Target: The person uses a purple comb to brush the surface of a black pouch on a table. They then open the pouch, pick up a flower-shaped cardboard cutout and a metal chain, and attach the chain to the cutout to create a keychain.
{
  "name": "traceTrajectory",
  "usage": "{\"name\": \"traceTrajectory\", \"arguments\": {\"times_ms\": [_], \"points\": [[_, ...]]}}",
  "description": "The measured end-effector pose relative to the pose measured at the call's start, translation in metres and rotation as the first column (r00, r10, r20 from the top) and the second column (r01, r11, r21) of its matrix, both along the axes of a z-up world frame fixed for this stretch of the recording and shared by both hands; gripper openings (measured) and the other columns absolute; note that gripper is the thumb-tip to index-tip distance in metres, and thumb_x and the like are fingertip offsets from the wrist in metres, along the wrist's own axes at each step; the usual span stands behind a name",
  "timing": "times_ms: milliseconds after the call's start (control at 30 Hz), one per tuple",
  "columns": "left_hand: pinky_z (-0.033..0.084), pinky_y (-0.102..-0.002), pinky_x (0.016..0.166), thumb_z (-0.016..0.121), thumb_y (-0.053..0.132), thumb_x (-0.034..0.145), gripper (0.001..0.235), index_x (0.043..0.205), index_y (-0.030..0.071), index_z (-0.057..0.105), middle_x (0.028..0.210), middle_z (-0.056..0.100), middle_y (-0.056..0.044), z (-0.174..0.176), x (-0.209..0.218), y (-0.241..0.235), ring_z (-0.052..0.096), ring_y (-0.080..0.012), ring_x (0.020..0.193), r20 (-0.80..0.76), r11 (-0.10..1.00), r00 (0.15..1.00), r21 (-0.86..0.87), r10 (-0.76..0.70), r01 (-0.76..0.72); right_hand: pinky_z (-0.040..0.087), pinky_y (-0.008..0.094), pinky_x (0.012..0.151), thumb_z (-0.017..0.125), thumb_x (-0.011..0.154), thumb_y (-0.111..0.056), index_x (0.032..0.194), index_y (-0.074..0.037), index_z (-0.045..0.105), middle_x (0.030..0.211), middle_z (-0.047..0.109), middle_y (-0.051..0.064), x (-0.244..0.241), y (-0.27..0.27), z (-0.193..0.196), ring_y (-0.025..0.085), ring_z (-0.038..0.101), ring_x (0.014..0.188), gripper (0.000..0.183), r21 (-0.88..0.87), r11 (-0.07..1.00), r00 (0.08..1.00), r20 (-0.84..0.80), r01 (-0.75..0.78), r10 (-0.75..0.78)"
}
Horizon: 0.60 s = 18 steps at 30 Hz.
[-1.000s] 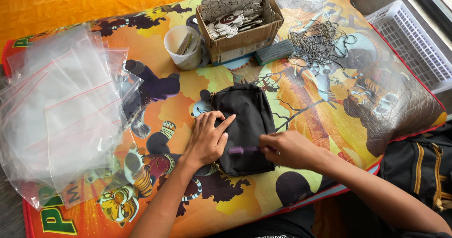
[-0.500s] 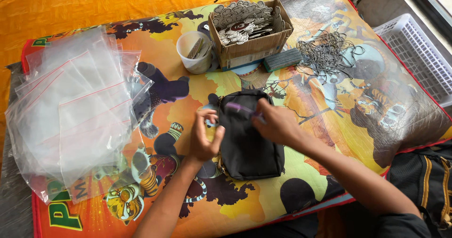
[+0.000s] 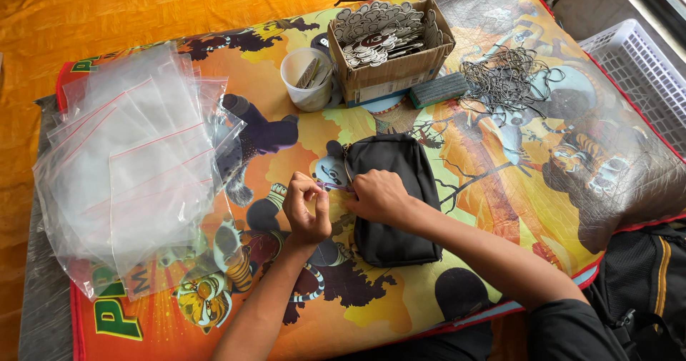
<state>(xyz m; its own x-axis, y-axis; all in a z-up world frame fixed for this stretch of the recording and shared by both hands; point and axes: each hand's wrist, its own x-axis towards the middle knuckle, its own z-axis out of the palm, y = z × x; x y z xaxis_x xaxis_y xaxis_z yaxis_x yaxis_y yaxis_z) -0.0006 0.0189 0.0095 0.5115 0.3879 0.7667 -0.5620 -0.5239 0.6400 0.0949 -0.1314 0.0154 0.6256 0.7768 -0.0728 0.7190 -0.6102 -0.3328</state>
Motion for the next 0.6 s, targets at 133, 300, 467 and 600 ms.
{"name": "traceTrajectory", "arguments": {"times_ms": [133, 300, 467, 600], "points": [[0.041, -0.031, 0.056, 0.056, 0.013, 0.09, 0.012, 0.08, 0.008, 0.053, 0.066, 0.038, 0.0, 0.009, 0.0, -0.003, 0.037, -0.015, 0.055, 0.086, 0.999, 0.996, 0.033, -0.033, 0.03, 0.047, 0.038, 0.042, 0.067, 0.086, -0.036, 0.059, -0.014, 0.045, 0.045, 0.042, 0.003, 0.008, -0.011, 0.032, 0.024, 0.052, 0.04, 0.042, -0.039, 0.998, 0.988, -0.151, 0.04, -0.045], [0.046, -0.034, 0.062, 0.055, 0.021, 0.094, 0.018, 0.087, 0.004, 0.058, 0.072, 0.045, -0.002, 0.016, 0.0, -0.001, 0.044, -0.0185, 0.06, 0.207, 0.995, 0.978, 0.101, -0.01, -0.011, 0.048, 0.038, 0.058, 0.064, 0.083, -0.022, 0.079, -0.008, 0.062, 0.062, 0.048, 0.005, 0.02, -0.053, 0.095, 0.02, 0.054, 0.062, 0.015, 0.259, 0.914, 0.799, -0.591, 0.313, -0.106], [0.048, -0.038, 0.068, 0.057, 0.024, 0.094, 0.02, 0.09, 0.005, 0.061, 0.079, 0.05, -0.004, 0.026, -0.005, -0.006, 0.052, -0.0232, 0.067, 0.178, 0.98, 0.981, 0.196, -0.071, 0.035, 0.031, 0.021, 0.044, 0.061, 0.088, -0.007, 0.072, -0.01, 0.055, 0.056, 0.035, -0.007, 0.033, -0.091, 0.118, 0.007, 0.036, 0.046, 0.018, 0.353, 0.819, 0.545, -0.836, 0.453, 0.059], [0.047, -0.041, 0.074, 0.06, 0.02, 0.093, 0.011, 0.093, 0.01, 0.066, 0.082, 0.059, -0.005, 0.041, -0.008, -0.008, 0.062, -0.0294, 0.077, -0.059, 0.91, 0.961, 0.309, -0.271, 0.275, 0.051, 0.045, 0.076, 0.059, 0.091, -0.025, 0.094, -0.004, 0.069, 0.078, 0.064, 0.014, 0.04, -0.097, 0.062, 0.028, 0.061, 0.082, 0.023, 0.089, 0.934, 0.699, -0.689, 0.345, -0.193]]}}
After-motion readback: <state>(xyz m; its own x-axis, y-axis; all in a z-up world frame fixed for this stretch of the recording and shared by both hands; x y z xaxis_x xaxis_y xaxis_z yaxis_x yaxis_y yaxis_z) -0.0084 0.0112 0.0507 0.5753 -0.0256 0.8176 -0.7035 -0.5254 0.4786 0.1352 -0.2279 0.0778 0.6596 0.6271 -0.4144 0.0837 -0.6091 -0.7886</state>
